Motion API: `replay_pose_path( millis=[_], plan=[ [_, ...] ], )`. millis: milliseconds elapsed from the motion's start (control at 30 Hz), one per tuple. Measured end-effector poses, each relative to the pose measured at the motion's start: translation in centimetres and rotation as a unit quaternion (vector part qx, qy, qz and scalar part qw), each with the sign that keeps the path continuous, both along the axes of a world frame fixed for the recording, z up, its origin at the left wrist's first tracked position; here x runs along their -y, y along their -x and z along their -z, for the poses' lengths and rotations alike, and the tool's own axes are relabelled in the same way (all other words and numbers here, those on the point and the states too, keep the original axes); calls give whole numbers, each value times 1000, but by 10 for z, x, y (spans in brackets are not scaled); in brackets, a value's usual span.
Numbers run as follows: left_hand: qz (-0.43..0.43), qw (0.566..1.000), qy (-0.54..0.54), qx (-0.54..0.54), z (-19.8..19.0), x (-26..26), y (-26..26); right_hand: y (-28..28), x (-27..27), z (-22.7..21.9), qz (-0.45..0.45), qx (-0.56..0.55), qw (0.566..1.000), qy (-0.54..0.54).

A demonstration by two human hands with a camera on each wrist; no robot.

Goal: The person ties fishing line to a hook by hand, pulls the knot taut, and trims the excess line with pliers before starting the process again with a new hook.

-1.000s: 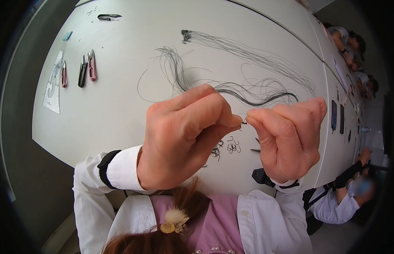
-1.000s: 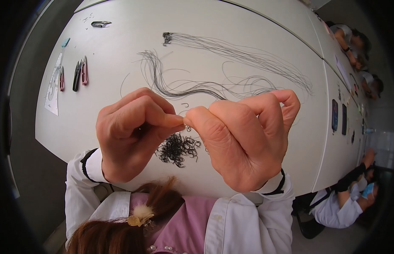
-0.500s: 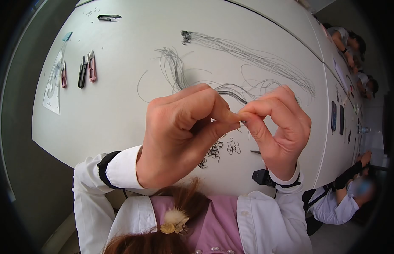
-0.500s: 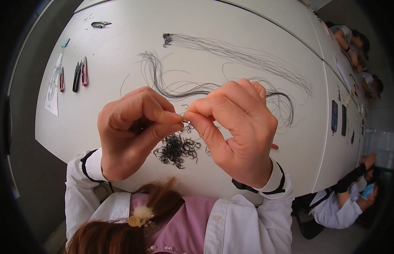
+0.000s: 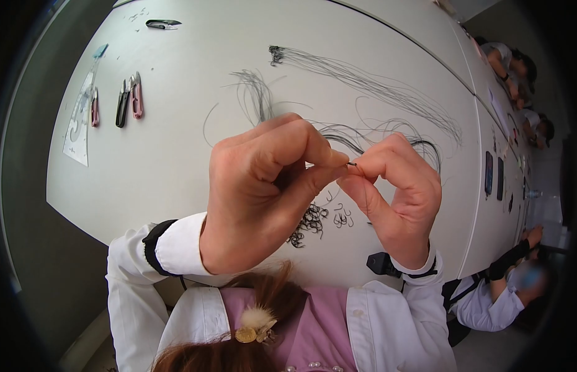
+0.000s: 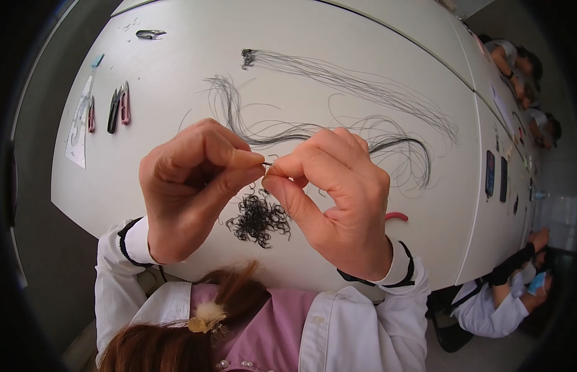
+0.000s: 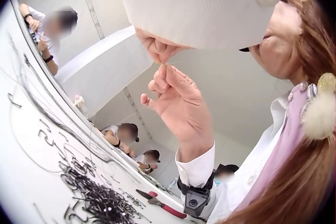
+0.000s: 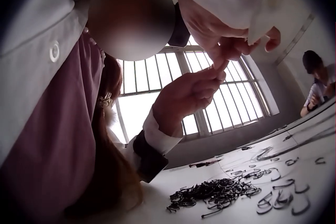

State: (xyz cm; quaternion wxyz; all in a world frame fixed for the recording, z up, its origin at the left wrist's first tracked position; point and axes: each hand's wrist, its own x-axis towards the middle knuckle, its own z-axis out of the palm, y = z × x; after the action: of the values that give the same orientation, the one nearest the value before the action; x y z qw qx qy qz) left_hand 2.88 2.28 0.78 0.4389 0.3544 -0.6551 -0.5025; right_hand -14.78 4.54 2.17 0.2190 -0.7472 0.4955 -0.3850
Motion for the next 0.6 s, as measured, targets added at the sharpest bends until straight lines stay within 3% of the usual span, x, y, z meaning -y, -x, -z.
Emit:
replay_pose_path(
  millis=[33, 100, 133, 200, 400, 600],
  plan=[
    [-5, 1000, 15, -3, 0, 0, 0, 0, -1, 0, 0, 0, 1000, 0],
    [-17, 999, 33, 7, 1, 1, 2, -1, -3, 0, 18, -109, 986, 126],
    [-30, 998, 50, 18, 1, 0, 2, -2, -3, 0, 18, -109, 986, 125],
    [-41, 996, 72, 27, 0, 0, 3, -3, -4, 2, 26, -163, 957, 240],
    [-68, 983, 161, 63, 2, 0, 5, -4, -15, -6, 42, -270, 922, 275],
    [-59, 977, 191, 76, 3, -1, 6, -2, -13, -10, 28, -230, 933, 276]
  ],
)
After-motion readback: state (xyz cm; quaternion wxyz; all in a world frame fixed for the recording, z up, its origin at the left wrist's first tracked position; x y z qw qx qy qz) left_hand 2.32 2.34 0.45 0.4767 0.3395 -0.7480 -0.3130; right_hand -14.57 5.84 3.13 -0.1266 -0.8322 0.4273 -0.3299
